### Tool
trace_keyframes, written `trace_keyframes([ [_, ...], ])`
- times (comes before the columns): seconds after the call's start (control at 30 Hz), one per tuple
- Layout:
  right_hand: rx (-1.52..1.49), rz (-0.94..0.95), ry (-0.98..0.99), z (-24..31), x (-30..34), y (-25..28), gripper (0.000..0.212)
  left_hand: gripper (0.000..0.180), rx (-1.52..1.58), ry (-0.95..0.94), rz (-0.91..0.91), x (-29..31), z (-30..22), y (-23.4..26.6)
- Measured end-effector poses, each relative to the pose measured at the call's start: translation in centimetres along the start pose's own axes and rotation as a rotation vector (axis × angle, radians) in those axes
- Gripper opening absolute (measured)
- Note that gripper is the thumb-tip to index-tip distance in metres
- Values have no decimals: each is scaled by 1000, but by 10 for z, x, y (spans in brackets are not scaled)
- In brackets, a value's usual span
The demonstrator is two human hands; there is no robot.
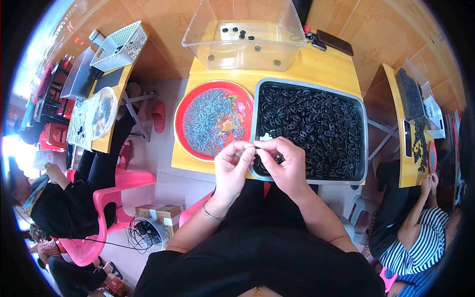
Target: The person assembles cord locks by fitting springs from a red dish into plastic components from a metal tray by hand and placing the assembled pieces into a clear plastic container.
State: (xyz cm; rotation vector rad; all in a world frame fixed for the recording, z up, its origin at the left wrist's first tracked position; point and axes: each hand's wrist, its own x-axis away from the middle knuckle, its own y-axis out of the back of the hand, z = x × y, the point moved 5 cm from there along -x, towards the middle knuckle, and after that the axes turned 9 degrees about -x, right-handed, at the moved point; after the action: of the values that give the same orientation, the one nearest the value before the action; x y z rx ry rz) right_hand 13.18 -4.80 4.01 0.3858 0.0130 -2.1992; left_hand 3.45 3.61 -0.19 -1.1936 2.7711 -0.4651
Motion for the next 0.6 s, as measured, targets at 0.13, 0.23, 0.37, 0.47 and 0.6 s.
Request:
trace_keyframes([
  [0.13,-247,27,-161,-15,1,-7,17,13,-163,-67,-2,-2,-3,8],
  [0.23,-423,24,-231,-23,2,-10,16,12,-136,-29,-22,0,-7,7],
  [0.37,-362,-24,-218,-24,2,-7,16,11,-80,27,-23,-2,-7,10],
  [0.47,-330,-35,-205,-21,4,-4,15,9,-145,23,29,-4,-6,9],
  [0.6,-302,-24,-163,-20,5,-4,15,7,-195,38,45,-4,-4,7],
])
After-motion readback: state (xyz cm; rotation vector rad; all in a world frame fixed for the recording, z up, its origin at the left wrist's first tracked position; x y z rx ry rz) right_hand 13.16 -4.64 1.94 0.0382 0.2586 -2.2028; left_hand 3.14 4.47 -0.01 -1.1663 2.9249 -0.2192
